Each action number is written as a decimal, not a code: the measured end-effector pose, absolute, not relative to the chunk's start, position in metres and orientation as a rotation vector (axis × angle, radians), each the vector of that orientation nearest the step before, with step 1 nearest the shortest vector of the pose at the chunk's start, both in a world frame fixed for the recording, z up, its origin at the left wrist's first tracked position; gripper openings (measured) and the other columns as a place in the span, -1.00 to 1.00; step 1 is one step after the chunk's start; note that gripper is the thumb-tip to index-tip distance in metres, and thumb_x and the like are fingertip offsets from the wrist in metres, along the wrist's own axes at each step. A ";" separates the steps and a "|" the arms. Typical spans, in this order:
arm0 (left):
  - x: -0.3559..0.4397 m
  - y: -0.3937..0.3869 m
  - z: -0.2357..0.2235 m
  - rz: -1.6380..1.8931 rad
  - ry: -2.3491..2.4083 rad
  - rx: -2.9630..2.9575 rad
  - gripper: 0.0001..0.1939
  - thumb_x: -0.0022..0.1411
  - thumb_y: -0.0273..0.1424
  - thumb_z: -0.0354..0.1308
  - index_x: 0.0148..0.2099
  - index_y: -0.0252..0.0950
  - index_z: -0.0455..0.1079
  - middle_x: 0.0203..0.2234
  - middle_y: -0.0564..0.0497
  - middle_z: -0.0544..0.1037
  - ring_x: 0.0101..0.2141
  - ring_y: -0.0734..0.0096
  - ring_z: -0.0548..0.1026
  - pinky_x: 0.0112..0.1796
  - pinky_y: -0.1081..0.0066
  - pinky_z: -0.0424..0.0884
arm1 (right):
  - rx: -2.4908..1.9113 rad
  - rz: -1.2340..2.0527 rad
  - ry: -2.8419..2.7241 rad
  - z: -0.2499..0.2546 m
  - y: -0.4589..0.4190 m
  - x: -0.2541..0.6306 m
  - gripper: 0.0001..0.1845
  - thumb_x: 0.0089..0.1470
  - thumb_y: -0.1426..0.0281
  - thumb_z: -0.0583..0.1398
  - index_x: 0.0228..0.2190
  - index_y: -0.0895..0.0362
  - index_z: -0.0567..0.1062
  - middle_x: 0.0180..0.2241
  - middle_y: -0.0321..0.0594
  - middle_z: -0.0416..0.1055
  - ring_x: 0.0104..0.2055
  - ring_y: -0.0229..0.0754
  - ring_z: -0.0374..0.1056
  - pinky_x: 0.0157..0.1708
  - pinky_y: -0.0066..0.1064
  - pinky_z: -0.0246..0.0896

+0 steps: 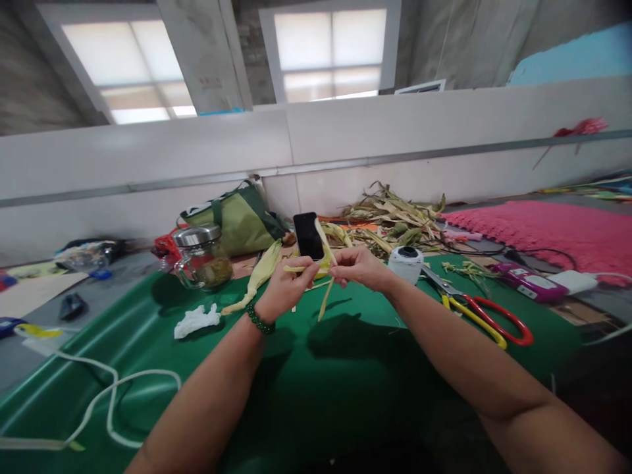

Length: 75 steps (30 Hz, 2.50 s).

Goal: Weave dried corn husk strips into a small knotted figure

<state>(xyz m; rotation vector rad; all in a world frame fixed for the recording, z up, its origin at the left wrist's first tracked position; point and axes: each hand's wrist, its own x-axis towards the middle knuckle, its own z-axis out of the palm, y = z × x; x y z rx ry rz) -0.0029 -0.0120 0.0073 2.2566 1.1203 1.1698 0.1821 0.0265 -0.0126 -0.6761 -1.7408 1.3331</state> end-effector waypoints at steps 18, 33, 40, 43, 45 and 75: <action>0.004 -0.006 0.000 1.191 0.957 1.745 -0.65 -0.03 -0.18 0.27 -0.29 -0.32 0.35 -0.47 0.05 0.50 -0.41 0.41 0.48 -0.34 0.43 0.40 | -0.657 1.428 -1.624 -0.018 0.027 0.173 -0.56 -0.11 0.03 0.27 -0.43 0.15 0.38 -0.60 -0.31 0.46 -0.58 -0.31 0.38 -0.54 -0.48 0.34; 0.005 -0.004 -0.006 1.060 1.029 1.596 -0.73 -0.06 -0.22 0.31 -0.37 -0.33 0.52 -0.52 0.03 0.56 -0.52 0.45 0.47 -0.46 0.47 0.43 | -0.771 0.478 -1.778 -0.021 0.020 0.164 -0.63 0.02 0.19 0.17 -0.66 0.11 0.24 -0.65 -0.37 0.13 -0.57 -0.33 0.02 -0.54 -0.44 -0.05; 0.007 -0.008 -0.003 1.083 0.961 1.671 -0.79 -0.03 -0.24 0.30 -0.40 -0.28 0.55 -0.55 0.06 0.55 -0.50 0.42 0.47 -0.40 0.39 0.49 | -0.771 0.799 -1.640 -0.016 0.016 0.164 -0.59 -0.08 0.10 0.22 -0.68 0.12 0.28 -0.68 -0.38 0.18 -0.60 -0.36 0.05 -0.58 -0.46 -0.02; 0.008 -0.010 -0.001 1.064 0.933 1.664 -0.79 0.00 -0.22 0.29 -0.46 -0.28 0.53 -0.56 0.04 0.55 -0.49 0.39 0.49 -0.35 0.34 0.50 | -0.789 0.929 -1.544 -0.016 0.019 0.164 -0.57 -0.18 0.05 0.26 -0.67 0.12 0.30 -0.70 -0.37 0.20 -0.62 -0.35 0.09 -0.61 -0.45 0.00; 0.008 -0.012 0.000 1.036 0.917 1.618 -0.73 0.01 -0.16 0.27 -0.44 -0.29 0.54 -0.55 0.01 0.56 -0.48 0.36 0.51 -0.31 0.31 0.51 | -0.791 0.937 -1.505 -0.016 0.020 0.163 -0.57 -0.22 0.06 0.28 -0.68 0.12 0.30 -0.70 -0.38 0.20 -0.63 -0.35 0.10 -0.62 -0.46 0.00; 0.012 -0.005 -0.005 1.247 0.958 1.243 -0.61 -0.16 -0.15 0.37 -0.40 -0.34 0.40 -0.61 0.05 0.53 -0.57 0.47 0.48 -0.47 0.47 0.42 | -0.699 0.884 -1.689 -0.016 0.024 0.172 -0.66 -0.07 0.14 0.24 -0.62 0.14 0.37 -0.64 -0.34 0.29 -0.60 -0.34 0.19 -0.58 -0.47 0.09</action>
